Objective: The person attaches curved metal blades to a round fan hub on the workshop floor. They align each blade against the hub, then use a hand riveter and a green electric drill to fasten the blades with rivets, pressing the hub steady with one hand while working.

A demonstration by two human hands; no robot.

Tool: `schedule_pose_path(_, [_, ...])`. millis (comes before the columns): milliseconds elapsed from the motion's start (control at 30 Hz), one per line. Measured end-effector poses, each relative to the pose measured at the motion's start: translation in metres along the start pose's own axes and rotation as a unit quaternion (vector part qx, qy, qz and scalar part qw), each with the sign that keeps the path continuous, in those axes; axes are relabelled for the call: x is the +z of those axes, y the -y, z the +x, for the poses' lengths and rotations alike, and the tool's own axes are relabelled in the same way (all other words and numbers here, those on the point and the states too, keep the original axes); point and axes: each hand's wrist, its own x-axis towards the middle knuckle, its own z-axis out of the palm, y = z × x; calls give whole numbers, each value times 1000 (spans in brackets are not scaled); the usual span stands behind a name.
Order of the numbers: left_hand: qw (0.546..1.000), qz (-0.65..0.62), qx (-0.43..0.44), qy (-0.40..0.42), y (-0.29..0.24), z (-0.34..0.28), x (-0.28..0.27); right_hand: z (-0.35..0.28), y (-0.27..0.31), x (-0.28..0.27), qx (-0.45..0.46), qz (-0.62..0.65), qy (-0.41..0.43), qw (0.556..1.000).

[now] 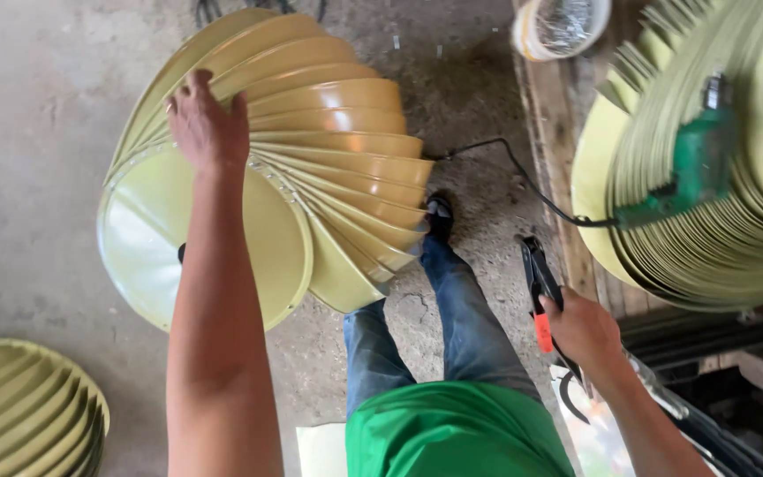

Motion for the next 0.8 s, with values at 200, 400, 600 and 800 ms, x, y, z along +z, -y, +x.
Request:
schedule_pose_path(200, [971, -202, 113, -57, -80, -148, 22, -35, 0, -10, 19, 78, -81, 994])
schedule_pose_path(400, [796, -457, 163, 363, -174, -323, 37, -83, 40, -20, -33, 457, -73, 886])
schedule_pose_path(600, [700, -488, 13, 521, -195, -296, -58, -4, 22, -16, -73, 419, -151, 892])
schedule_pose_path(800, [905, -305, 80, 285, -211, -258, -47, 193, 67, -88, -118, 242, -272, 924])
